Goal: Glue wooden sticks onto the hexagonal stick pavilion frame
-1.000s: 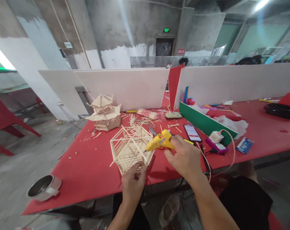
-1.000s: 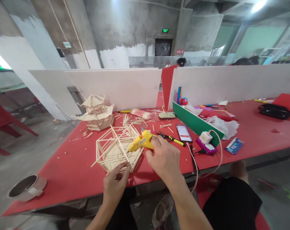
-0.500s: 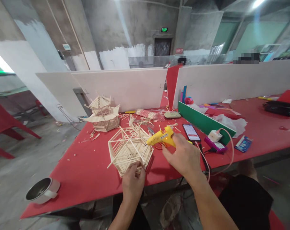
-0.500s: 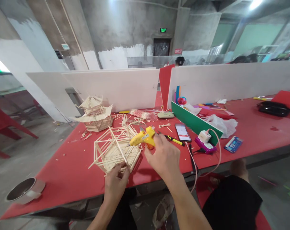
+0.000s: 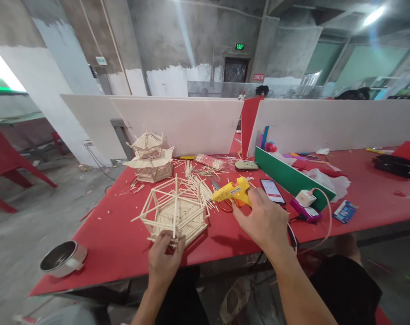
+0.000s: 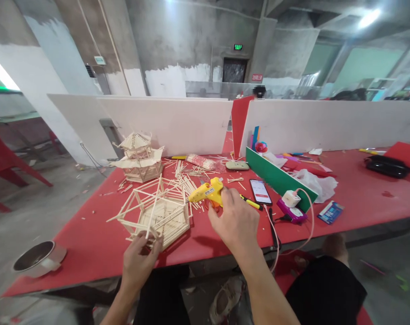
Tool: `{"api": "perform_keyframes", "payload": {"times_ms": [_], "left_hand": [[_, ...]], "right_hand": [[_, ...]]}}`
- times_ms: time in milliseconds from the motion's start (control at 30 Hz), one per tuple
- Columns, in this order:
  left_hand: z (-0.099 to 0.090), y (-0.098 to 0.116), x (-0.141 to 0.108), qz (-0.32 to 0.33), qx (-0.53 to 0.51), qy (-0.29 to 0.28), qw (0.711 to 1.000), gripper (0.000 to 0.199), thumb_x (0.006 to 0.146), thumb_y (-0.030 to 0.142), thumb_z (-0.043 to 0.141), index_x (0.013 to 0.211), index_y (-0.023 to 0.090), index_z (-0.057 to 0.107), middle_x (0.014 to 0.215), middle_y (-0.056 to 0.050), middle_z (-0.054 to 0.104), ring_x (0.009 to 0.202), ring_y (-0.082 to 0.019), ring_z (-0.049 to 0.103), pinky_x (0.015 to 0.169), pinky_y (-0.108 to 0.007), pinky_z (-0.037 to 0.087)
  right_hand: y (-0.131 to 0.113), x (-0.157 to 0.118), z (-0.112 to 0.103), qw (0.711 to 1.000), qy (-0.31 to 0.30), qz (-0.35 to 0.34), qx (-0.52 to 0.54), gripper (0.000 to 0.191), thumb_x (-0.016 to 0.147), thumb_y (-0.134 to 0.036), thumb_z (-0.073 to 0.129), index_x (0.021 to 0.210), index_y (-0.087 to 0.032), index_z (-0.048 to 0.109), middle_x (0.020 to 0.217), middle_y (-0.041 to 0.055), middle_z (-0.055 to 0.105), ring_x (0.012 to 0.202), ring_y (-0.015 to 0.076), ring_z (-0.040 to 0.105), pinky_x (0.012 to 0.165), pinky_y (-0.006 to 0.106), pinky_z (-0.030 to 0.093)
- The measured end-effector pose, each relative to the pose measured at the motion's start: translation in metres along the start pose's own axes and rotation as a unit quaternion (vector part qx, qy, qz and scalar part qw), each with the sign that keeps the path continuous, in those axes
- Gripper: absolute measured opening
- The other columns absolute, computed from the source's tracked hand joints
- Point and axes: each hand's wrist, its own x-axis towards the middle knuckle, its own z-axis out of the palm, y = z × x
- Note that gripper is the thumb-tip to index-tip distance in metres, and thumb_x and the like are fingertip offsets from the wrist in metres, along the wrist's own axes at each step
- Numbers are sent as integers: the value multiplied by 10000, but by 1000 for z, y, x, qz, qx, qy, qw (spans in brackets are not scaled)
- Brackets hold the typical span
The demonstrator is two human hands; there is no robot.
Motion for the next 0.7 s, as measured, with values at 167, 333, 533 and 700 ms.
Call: {"api": "perform_keyframes", "payload": {"times_ms": [167,333,533,700], "left_hand": [[-17,-18,-2,9,4,26,1000,114,847,255,661,800,152,647,797,-33,620,631,-109,588,587,-202,501],[-27,-11,-27,28,35,127,991,249,828,171,682,1075,149,660,1069,-90,641,587,-67,553,557,-202,498],[-11,16,-53,87,-26,69,994,212,825,66,633,1003,170,681,1003,-85,670,829,-147,678,695,-221,569],[27,32,-38,50,-21,7,999,293,872,131,585,1150,182,659,1168,-136,685,1072,-221,677,902,-315,578]], "right_hand": [[-19,0,-3,998,9,-55,9,341,846,-413,562,1086,-175,612,918,47,670,729,184,610,539,293,255],[-23,-1,-3,996,42,-77,-19,302,811,-358,587,1050,-179,635,930,32,683,689,169,594,530,298,239],[-24,-1,0,991,69,-113,-20,264,802,-325,603,1020,-188,663,908,18,691,624,142,551,530,299,245],[-24,-1,-1,986,92,-137,-6,263,818,-297,607,1049,-187,670,876,8,681,619,133,531,545,289,278]]}}
